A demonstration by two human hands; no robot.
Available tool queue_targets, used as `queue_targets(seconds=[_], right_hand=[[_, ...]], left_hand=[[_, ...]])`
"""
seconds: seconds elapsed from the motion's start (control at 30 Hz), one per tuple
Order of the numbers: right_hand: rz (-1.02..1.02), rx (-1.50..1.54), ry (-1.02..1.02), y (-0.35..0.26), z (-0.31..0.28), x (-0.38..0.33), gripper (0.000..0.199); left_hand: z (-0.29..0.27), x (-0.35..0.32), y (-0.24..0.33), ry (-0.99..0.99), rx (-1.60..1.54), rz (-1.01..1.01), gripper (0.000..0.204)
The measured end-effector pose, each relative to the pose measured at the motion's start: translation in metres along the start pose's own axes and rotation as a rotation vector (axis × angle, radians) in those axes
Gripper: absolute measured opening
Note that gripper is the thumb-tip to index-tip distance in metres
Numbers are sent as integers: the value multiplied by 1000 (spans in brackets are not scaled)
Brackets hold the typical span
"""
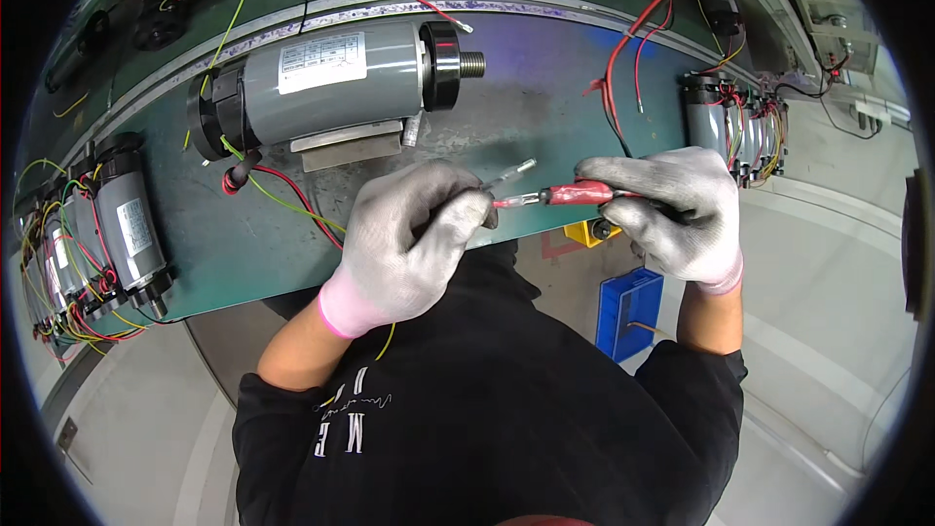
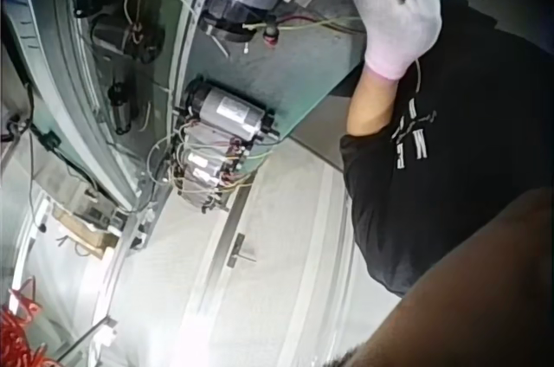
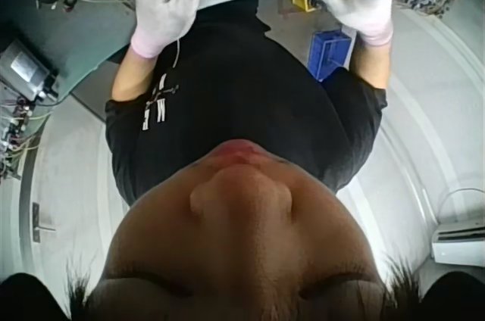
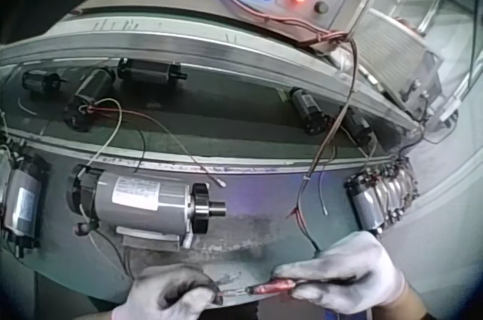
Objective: Testing electric motors by connecting power cables, mounting them on a test stand, and marking them after verification.
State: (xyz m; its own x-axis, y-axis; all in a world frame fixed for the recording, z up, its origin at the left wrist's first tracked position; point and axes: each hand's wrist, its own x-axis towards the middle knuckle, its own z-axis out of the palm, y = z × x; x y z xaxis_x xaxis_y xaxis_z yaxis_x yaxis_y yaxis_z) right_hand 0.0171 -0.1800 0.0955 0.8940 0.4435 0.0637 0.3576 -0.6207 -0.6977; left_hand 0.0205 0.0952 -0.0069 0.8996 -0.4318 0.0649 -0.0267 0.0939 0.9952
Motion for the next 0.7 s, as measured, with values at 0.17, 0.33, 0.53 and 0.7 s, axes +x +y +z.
queue_targets(seconds=[0.17, 0.33, 0.53, 0.7], right_hand=[[-99, -190, -154, -7, -10, 5, 33], [-116, -199, 125, -8, -1, 5, 35], [-132, -117, 85, -1, 2, 4, 46], [-57, -10, 135, -1, 11, 3, 37]], left_hand=[[-3, 7, -2, -135, -243, -255, 17], [-1, 11, 2, -168, -238, -201, 20], [3, 3, -7, 4, -58, 59, 19], [2, 5, -8, 14, -15, 140, 20]])
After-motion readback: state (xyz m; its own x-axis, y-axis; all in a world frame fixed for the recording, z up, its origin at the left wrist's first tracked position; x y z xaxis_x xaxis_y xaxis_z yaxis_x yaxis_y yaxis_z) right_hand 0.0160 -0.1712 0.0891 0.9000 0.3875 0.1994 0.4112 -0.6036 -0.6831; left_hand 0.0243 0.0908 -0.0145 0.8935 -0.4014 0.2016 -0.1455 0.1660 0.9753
